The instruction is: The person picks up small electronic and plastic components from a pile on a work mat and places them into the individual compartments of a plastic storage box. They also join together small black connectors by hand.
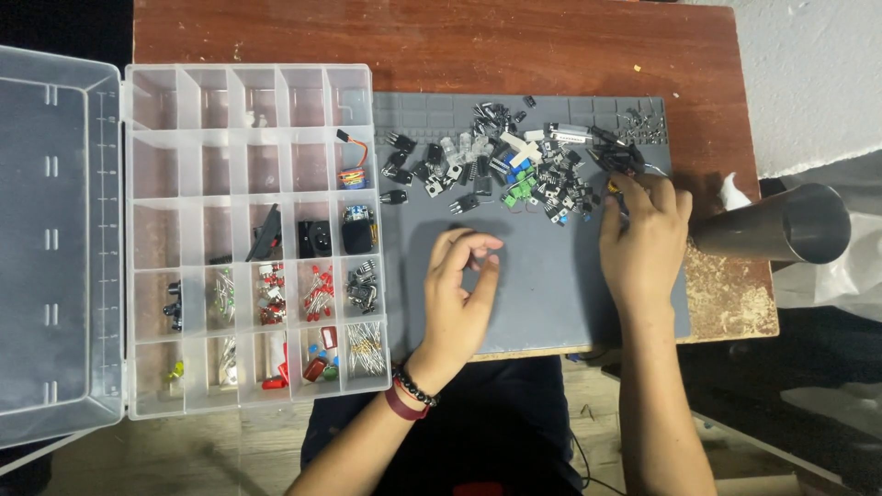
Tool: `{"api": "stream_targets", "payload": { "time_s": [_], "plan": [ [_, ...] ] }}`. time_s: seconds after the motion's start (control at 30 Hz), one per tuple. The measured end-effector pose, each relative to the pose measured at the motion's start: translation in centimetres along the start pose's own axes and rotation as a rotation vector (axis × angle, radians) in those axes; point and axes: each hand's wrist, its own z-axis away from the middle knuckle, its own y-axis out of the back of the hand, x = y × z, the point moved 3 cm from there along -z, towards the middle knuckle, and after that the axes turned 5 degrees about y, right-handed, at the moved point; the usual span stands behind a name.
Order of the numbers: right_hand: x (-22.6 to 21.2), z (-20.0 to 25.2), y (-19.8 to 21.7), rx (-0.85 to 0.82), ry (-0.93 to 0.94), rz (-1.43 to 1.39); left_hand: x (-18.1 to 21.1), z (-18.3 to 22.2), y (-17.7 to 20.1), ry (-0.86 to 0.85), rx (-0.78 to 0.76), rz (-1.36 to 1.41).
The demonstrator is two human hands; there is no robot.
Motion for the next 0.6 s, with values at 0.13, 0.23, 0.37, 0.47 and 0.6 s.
{"api": "stream_targets", "payload": {
  "time_s": [0.13,0.23,0.37,0.47,0.6],
  "plan": [
    [2.1,0.5,-1.8,-0.026,-0.005,0.006,0.0,0.0,-0.1,-0.006,-0.009,-0.007],
    [2.7,0.5,-2.2,-0.026,0.007,-0.026,0.0,0.0,-0.1,-0.005,-0.013,-0.012],
    [1.8,0.3,-1.4,0.013,0.032,-0.064,0.0,0.0,0.0,-0.001,-0.009,0.000],
    [0.3,-0.1,0.2,0.087,0.067,-0.168,0.0,0.0,0.0,-0.003,-0.007,0.012],
    [-0.8,0.6,0.4,0.102,-0.008,-0.619,0.4,0.2,0.3,0.003,0.005,0.020]
  ]
}}
